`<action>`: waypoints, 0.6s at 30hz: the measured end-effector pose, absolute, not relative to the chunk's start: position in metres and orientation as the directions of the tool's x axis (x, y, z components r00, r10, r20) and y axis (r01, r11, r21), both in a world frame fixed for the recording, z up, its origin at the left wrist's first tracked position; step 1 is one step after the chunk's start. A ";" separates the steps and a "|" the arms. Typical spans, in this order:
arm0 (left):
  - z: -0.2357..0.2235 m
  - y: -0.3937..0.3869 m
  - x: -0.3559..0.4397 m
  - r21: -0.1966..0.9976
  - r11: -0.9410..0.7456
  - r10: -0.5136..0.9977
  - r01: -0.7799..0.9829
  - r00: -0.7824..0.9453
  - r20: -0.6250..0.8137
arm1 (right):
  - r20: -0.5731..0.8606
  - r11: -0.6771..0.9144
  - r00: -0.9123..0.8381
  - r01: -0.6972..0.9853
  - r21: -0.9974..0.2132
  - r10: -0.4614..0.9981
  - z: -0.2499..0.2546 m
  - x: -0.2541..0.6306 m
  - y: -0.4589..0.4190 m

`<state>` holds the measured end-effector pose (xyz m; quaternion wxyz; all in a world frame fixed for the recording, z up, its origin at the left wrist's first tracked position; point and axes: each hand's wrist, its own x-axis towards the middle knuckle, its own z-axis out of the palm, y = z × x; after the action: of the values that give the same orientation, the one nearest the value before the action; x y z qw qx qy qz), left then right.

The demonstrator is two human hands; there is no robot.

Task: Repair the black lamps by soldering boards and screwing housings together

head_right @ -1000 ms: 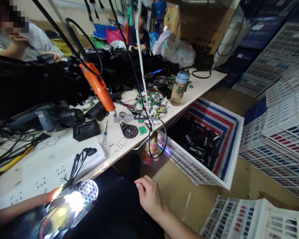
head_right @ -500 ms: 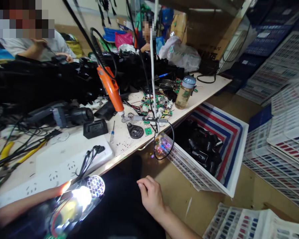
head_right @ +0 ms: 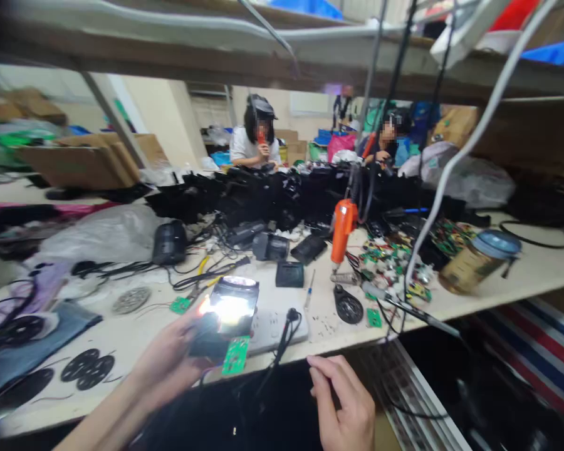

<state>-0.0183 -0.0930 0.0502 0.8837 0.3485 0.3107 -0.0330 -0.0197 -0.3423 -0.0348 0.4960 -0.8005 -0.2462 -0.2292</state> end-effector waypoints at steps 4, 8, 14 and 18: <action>0.034 -0.073 -0.007 0.647 0.751 0.232 0.132 0.865 -0.445 | 0.686 -0.259 0.638 0.770 -0.584 0.349 0.007 0.008 -0.302; 0.018 -0.054 -0.002 0.655 0.753 0.334 -0.058 0.892 -0.304 | 0.681 -0.164 0.529 0.834 -0.526 0.506 0.016 0.028 -0.258; 0.007 -0.042 0.002 0.576 0.810 0.326 -0.107 0.899 -0.293 | 0.686 -0.143 0.555 0.815 -0.562 0.471 0.000 0.040 -0.215; 0.004 -0.038 0.003 0.574 0.806 0.382 -0.145 0.868 -0.317 | 0.688 -0.156 0.560 0.815 -0.558 0.462 0.002 0.053 -0.212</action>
<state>0.0026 -0.0383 0.0041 0.9260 0.2770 0.2136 0.1423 0.0534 -0.2121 0.0016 0.4845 -0.7383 -0.4324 -0.1823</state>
